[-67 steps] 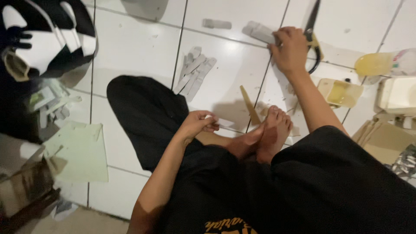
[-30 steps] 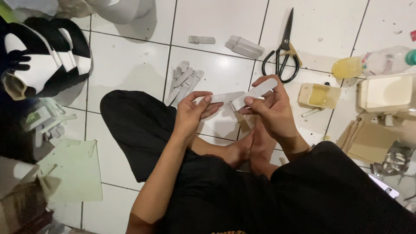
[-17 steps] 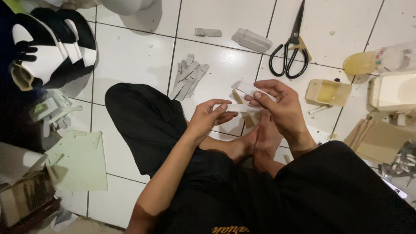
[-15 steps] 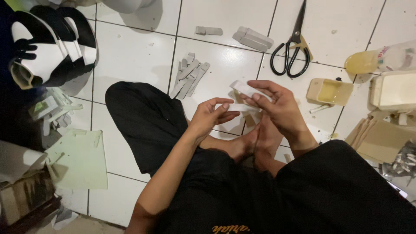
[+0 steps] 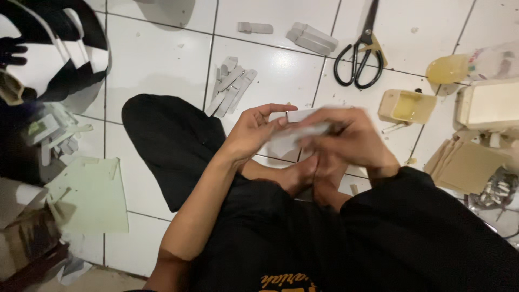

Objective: The person sits on the floor and assembles small white plastic pieces by hand. They pick up individual parts from a pile, interlock them into a stack, and occasionally place the assembled stack on the floor before picking up more pieces.

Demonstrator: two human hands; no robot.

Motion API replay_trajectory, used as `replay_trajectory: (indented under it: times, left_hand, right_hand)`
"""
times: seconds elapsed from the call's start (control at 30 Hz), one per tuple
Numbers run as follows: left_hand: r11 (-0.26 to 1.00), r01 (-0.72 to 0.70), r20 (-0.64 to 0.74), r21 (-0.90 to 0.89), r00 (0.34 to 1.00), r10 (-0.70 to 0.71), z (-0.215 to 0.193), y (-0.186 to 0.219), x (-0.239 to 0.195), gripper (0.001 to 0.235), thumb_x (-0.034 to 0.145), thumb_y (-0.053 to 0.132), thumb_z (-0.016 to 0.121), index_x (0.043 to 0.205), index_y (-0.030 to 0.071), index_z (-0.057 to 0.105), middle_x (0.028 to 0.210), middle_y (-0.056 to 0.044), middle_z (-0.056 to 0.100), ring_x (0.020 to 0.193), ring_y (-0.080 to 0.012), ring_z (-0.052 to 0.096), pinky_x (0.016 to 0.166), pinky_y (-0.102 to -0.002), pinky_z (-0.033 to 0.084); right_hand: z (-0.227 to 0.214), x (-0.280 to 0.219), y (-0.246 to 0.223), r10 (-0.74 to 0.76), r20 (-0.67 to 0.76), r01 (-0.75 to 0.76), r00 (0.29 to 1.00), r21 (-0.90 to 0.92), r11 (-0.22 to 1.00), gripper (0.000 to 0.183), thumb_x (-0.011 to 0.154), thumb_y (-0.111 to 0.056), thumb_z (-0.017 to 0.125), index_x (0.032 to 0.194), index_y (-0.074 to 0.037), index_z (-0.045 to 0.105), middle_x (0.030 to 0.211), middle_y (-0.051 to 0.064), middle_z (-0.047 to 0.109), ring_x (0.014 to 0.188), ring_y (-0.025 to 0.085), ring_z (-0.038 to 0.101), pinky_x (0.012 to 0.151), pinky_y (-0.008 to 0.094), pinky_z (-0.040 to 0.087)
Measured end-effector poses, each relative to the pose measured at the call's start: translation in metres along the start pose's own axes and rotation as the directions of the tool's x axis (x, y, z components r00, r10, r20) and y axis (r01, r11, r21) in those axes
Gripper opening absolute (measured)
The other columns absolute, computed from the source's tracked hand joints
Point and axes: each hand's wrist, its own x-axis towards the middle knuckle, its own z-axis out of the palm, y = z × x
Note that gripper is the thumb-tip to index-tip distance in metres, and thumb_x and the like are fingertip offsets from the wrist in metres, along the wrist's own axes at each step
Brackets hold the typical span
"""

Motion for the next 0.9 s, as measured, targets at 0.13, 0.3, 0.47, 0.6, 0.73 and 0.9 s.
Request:
replay_trajectory:
  times: [0.13, 0.3, 0.47, 0.6, 0.73, 0.9]
  left_hand:
    - [0.985, 0.022, 0.108, -0.170, 0.994, -0.004, 0.004, 0.005, -0.008, 0.038, 0.087, 0.003, 0.063, 0.122, -0.007, 0.055, 0.100, -0.026, 0.068, 0.097, -0.0318, 0.067, 0.088, -0.041, 0.056]
    - [0.991, -0.008, 0.176, -0.130, 0.984, 0.031, 0.005, 0.014, -0.020, 0.031, 0.090, -0.002, 0.055, 0.121, -0.009, 0.056, 0.109, -0.026, 0.065, 0.103, -0.0287, 0.063, 0.090, -0.044, 0.054]
    - [0.997, -0.009, 0.288, -0.082, 0.957, 0.032, 0.005, 0.030, -0.023, 0.035, 0.089, -0.006, 0.050, 0.124, -0.009, 0.054, 0.110, -0.024, 0.065, 0.107, -0.0275, 0.062, 0.092, -0.043, 0.053]
    - [0.996, -0.006, 0.373, -0.084, 0.927, 0.037, 0.003, 0.035, -0.023, 0.040, 0.088, -0.010, 0.044, 0.127, -0.009, 0.052, 0.113, -0.021, 0.064, 0.109, -0.0263, 0.061, 0.095, -0.042, 0.053]
    - [0.996, -0.064, 0.425, -0.064, 0.901, 0.086, 0.004, 0.041, -0.030, 0.046, 0.085, -0.009, 0.051, 0.131, -0.007, 0.049, 0.119, -0.024, 0.061, 0.112, -0.0275, 0.058, 0.098, -0.045, 0.049]
    - [0.961, -0.157, 0.283, 0.228, 0.955, 0.089, 0.008, 0.036, -0.030, 0.036, 0.087, 0.002, 0.064, 0.122, -0.004, 0.058, 0.103, -0.016, 0.069, 0.093, -0.0155, 0.066, 0.083, -0.031, 0.058]
  right_hand:
    - [-0.003, -0.004, -0.008, -0.084, 0.003, 0.084, 0.996, -0.137, 0.987, 0.026, 0.065, -0.004, 0.082, 0.089, -0.008, 0.074, 0.071, 0.006, 0.071, 0.066, 0.010, 0.057, 0.068, 0.029, 0.050]
    - [-0.025, -0.013, 0.024, -0.131, -0.183, 0.057, 0.974, -0.364, 0.929, 0.019, 0.072, -0.014, 0.087, 0.083, -0.011, 0.072, 0.083, 0.005, 0.056, 0.081, 0.018, 0.050, 0.081, 0.028, 0.040]
    - [-0.038, -0.013, 0.020, -0.117, -0.007, 0.111, 0.993, -0.265, 0.958, 0.016, 0.069, -0.010, 0.083, 0.076, -0.008, 0.069, 0.112, 0.013, 0.059, 0.104, 0.027, 0.056, 0.095, 0.039, 0.042]
    - [-0.036, -0.014, 0.017, 0.012, 0.019, -0.010, 1.000, -0.104, 0.995, 0.011, 0.071, -0.002, 0.080, 0.075, -0.001, 0.071, 0.087, 0.014, 0.070, 0.080, 0.020, 0.065, 0.081, 0.033, 0.051]
    - [-0.032, -0.013, 0.009, 0.027, -0.011, -0.028, 1.000, -0.167, 0.986, 0.011, 0.072, -0.004, 0.080, 0.074, -0.002, 0.070, 0.086, 0.014, 0.069, 0.077, 0.019, 0.063, 0.079, 0.034, 0.050]
    - [-0.026, -0.016, -0.003, 0.040, -0.037, -0.047, 0.999, -0.223, 0.974, 0.010, 0.070, -0.002, 0.080, 0.073, -0.001, 0.070, 0.085, 0.014, 0.071, 0.074, 0.018, 0.061, 0.076, 0.034, 0.049]
